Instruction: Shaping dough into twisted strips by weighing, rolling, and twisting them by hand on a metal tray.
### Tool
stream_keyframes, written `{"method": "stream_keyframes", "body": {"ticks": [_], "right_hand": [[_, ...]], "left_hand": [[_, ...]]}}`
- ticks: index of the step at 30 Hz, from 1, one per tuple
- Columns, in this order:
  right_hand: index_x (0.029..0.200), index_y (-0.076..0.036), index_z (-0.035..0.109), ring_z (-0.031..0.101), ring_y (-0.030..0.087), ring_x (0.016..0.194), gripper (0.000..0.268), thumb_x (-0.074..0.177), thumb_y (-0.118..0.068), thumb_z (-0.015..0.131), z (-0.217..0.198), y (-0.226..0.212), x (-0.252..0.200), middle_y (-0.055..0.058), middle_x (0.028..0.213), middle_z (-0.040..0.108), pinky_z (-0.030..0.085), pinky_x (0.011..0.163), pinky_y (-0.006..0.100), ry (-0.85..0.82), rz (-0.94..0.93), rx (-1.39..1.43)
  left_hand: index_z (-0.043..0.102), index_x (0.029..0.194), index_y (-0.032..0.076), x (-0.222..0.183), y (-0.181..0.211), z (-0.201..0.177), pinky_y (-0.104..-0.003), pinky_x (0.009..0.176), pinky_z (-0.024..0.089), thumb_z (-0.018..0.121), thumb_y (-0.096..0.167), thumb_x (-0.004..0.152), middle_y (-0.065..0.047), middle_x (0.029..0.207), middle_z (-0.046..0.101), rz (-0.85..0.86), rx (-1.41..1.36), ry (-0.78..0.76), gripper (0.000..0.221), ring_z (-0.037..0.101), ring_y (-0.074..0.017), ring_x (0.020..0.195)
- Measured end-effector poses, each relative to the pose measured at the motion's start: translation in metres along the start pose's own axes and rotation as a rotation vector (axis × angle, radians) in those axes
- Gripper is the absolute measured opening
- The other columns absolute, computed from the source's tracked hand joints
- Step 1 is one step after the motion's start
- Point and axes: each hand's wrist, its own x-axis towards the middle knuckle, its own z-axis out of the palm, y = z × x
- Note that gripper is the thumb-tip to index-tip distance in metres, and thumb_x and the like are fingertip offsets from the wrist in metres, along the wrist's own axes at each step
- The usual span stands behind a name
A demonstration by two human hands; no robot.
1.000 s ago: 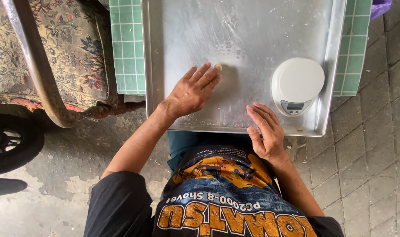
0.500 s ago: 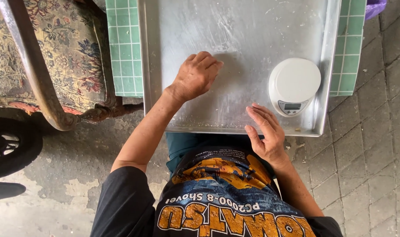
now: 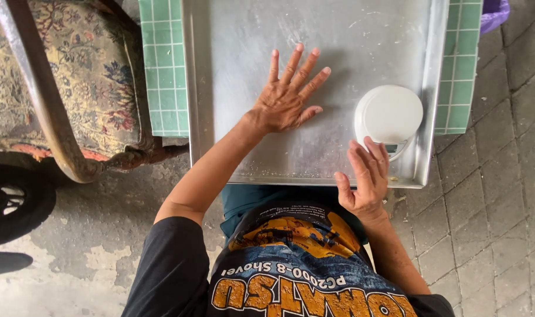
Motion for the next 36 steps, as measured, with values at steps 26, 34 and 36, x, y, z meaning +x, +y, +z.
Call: {"method": "stream_keyframes", "body": {"ticks": [26,34,36], "right_hand": [[0.13,0.004,0.061,0.063,0.044,0.127,0.037,0.103,-0.021,0.059,0.002,-0.004,0.009,0.022,0.129,0.07,0.046,0.114,0.057,-0.033,-0.006,0.005],[0.129,0.005,0.061,0.064,0.045,0.127,0.036,0.103,-0.019,0.061,0.003,-0.004,0.009,0.022,0.13,0.069,0.047,0.114,0.058,-0.037,0.011,0.003],[0.129,0.005,0.061,0.064,0.045,0.125,0.035,0.103,-0.019,0.061,0.004,-0.003,0.011,0.023,0.129,0.069,0.047,0.113,0.057,-0.037,0.004,0.019]], "left_hand": [[0.008,0.172,0.021,0.059,-0.031,0.017,-0.073,0.123,0.002,0.008,0.078,0.102,-0.018,0.171,-0.001,-0.222,0.1,-0.196,0.091,-0.001,-0.0435,0.157],[0.002,0.169,0.018,0.063,-0.038,0.014,-0.065,0.126,-0.007,0.014,0.065,0.109,-0.014,0.175,-0.004,-0.217,-0.305,-0.158,0.077,-0.012,-0.0393,0.158],[0.012,0.166,0.017,0.053,-0.049,-0.01,-0.06,0.128,-0.005,0.02,0.065,0.108,-0.011,0.173,0.016,-0.249,-0.66,-0.031,0.075,0.001,-0.0371,0.16]]}}
